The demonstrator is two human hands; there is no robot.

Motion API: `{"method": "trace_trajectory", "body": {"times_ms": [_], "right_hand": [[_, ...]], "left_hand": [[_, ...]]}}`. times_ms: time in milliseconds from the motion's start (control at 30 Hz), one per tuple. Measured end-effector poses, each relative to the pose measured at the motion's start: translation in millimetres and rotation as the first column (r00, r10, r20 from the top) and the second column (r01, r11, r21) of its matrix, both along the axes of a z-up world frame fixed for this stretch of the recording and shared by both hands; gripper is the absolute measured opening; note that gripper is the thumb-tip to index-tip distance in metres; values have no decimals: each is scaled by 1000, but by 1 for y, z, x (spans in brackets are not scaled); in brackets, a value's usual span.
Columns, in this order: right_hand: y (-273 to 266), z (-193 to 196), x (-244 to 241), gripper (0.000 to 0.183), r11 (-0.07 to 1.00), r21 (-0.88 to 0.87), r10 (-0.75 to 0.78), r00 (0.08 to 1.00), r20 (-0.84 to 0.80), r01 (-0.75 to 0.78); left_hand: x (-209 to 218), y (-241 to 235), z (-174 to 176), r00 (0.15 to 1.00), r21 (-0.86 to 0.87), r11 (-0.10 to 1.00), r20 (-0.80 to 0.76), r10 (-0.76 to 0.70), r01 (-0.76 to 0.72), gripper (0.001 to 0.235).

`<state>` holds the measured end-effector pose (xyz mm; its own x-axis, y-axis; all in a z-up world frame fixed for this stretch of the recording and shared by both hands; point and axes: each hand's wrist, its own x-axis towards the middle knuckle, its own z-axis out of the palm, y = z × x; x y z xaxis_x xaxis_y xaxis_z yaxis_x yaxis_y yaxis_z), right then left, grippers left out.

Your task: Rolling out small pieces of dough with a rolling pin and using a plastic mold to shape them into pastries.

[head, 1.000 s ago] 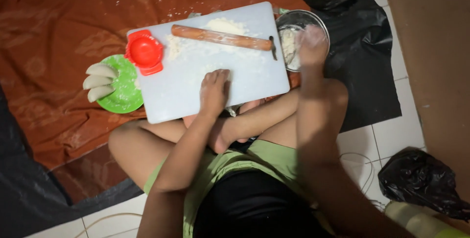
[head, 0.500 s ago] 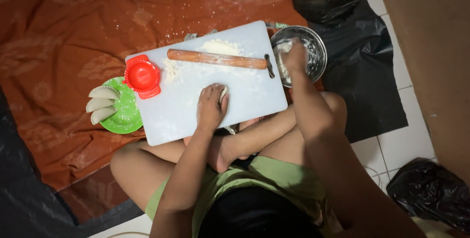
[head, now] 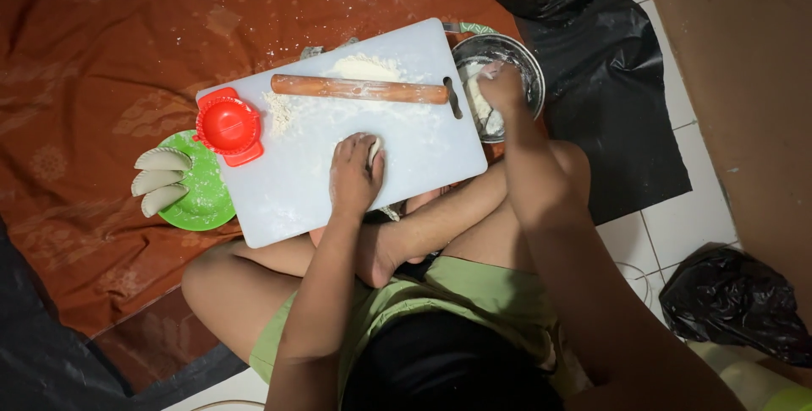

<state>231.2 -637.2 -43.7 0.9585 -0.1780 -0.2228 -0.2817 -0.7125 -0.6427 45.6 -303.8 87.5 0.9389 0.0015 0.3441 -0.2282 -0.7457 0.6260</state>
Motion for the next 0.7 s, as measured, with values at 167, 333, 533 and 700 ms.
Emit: {"method": "trace_trajectory", "body": {"times_ms": [167, 333, 533, 700], "right_hand": [[23, 17, -1, 39, 996, -72, -50, 999, 16, 51], [-10, -6, 3, 36, 990, 45, -136, 990, 24, 135], [-31, -20, 1, 40, 938, 221, -232, 958, -172, 267], [-19, -1, -6, 29, 735, 496, -345, 885, -314, 462]], "left_hand": [[1, -1, 2, 1000, -23, 1000, -18, 0, 0, 24], [1, -1, 4, 1000, -42, 999, 0, -8, 8, 23], [1, -1, -1, 998, -57, 998, 57, -31, 34, 22], [1, 1, -5, 997, -57, 998, 70, -21, 25, 22]]}}
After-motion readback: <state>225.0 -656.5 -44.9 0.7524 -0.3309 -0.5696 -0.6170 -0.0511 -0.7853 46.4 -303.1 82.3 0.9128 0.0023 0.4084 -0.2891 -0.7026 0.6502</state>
